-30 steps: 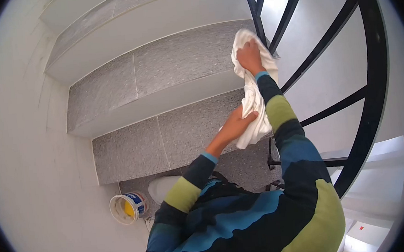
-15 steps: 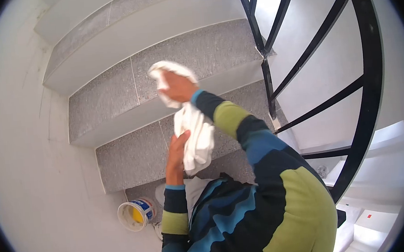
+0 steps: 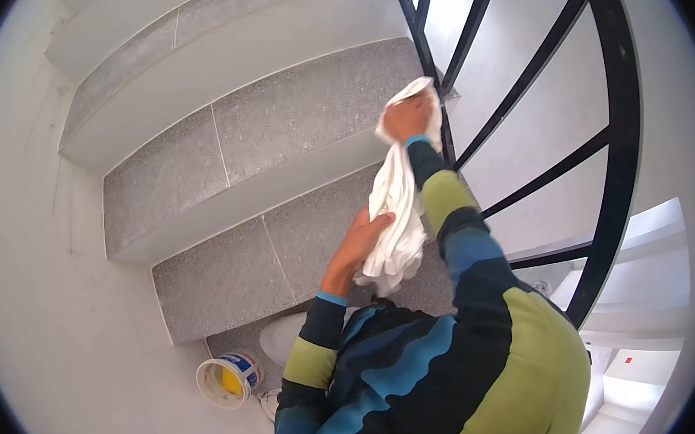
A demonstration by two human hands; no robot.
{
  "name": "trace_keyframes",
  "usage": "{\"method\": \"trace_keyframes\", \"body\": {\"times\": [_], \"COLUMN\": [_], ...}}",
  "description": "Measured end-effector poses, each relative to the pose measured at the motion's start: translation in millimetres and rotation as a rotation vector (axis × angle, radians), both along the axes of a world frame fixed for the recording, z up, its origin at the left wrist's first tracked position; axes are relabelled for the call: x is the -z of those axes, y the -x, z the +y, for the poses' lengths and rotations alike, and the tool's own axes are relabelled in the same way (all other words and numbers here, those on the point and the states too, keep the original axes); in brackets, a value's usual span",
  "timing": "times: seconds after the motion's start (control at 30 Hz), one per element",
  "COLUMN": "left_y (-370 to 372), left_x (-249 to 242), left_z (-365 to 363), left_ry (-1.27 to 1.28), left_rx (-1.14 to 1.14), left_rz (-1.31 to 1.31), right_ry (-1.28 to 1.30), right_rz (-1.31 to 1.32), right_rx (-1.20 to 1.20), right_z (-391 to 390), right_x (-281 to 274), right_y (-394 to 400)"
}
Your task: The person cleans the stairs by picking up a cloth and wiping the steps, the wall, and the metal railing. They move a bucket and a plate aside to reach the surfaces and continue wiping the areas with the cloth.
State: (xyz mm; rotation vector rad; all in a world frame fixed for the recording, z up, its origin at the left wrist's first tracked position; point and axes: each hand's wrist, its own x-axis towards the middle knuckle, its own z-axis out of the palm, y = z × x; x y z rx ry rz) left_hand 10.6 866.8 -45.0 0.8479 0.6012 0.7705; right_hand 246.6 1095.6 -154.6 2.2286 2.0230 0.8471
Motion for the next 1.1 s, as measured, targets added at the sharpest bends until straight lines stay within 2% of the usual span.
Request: {"method": "trace_keyframes", "body": {"times": [0.03, 0.07, 0.1, 0.17, 0.23, 0.27, 0.3, 0.33, 0.37, 0.4, 0.47, 0.53, 0.57, 0.6, 0.63, 0.7, 0.77, 0.8, 0.83, 0.9, 0.93, 0.97, 1.0, 1.03, 1.07, 1.1], "left_y": [-2.2, -1.4, -0.4, -0.1, -1.0, 1.3, 4.6, 5.6, 5.2, 5.4, 1.4, -3.4, -3.8, -2.0, -2.7, -3.8, 9.4, 14.7, 18.9, 7.5, 7.9, 6.2, -1.8, -4.1, -1.2, 4.2], "left_x": [-1.3, -3.4, -5.7, -4.2, -2.2, -2.9, -4.3, -5.4, -8.8, -13.1, -12.7, -13.4, -14.9, -19.4, -16.8, -11.2, -17.8, -19.8, -19.2, -7.4, -9.5, -13.3, -1.5, -6.4, -12.1, -14.1], "left_z": [1.1, 2.4, 5.1, -5.5, -7.4, -5.2, -1.0, 2.3, 6.5, 7.0, 2.5, 15.7, 22.9, 31.7, 34.2, 46.5, 31.6, 28.2, 23.9, 15.0, 12.2, 14.5, 18.4, 27.6, 39.6, 45.6], "left_ry": [-0.010, -0.053, -0.095, -0.052, -0.062, -0.062, 0.043, 0.146, 0.129, 0.048, -0.007, -0.054, -0.093, -0.108, -0.109, -0.298, -0.266, -0.290, -0.315, -0.339, -0.421, -0.512, -0.564, -0.563, -0.415, -0.269], "left_rx": [0.010, 0.052, 0.092, 0.115, -0.035, -0.042, -0.026, -0.009, -0.020, -0.012, -0.019, -0.071, -0.120, -0.132, -0.152, -0.186, -0.192, -0.068, 0.056, 0.008, -0.012, -0.050, -0.257, -0.301, -0.253, -0.202], "left_rz": [-0.012, -0.020, -0.023, -0.001, 0.035, 0.034, -0.044, -0.122, -0.124, -0.097, -0.086, 0.021, 0.122, 0.068, 0.064, 0.135, 0.162, 0.159, 0.167, 0.101, 0.227, 0.349, 0.359, 0.359, 0.220, 0.083], "right_ry": [0.297, -0.195, -0.233, -0.258, 0.092, 0.061, 0.059, 0.174, 0.275, 0.263, -0.153, -0.004, 0.184, 0.370, 0.369, 0.214, 0.453, 0.443, 0.391, 0.294, 0.165, 0.082, 0.413, 0.426, 0.447, 0.335], "right_rz": [0.184, 0.112, 0.182, 0.319, 0.057, 0.120, 0.117, 0.003, -0.113, -0.117, 0.104, 0.093, 0.085, 0.070, 0.062, 0.163, 0.077, 0.067, 0.254, 0.649, 0.817, 0.174, 0.218, 0.071, 0.272, 0.166], "right_rx": [-0.012, -0.093, -0.337, -0.567, -0.182, -0.121, -0.129, -0.280, -0.435, -0.447, -0.878, -0.645, -0.413, -0.177, -0.195, -0.070, -0.418, -0.414, -0.573, -0.880, -0.755, -0.734, -0.408, -0.188, -0.030, 0.048], "right_z": [-50.1, -43.6, -64.5, -61.9, -50.7, -38.1, -35.4, -33.3, -26.1, -18.5, -25.9, 11.7, 33.7, 45.2, 50.9, 69.5, 56.3, 49.8, 34.3, 6.7, 24.7, 57.9, 56.8, 98.6, 82.9, 90.2], "right_x": [-89.3, -44.7, -37.4, -51.2, -82.7, -86.7, -84.6, -80.4, -84.0, -87.2, -79.7, -76.0, -91.8, -107.3, -109.5, -112.2, -113.3, -118.4, -115.7, -95.7, -79.7, -67.5, -107.4, -79.8, -113.2, -107.3], "right_y": [70.2, 86.1, 98.8, 63.9, 34.3, 30.0, 50.1, 86.6, 109.1, 110.9, 108.4, 60.0, 40.8, 35.6, 44.1, 72.0, 125.4, 130.4, 138.1, 149.0, 118.7, 68.5, 46.5, 6.0, 14.0, 27.1]}}
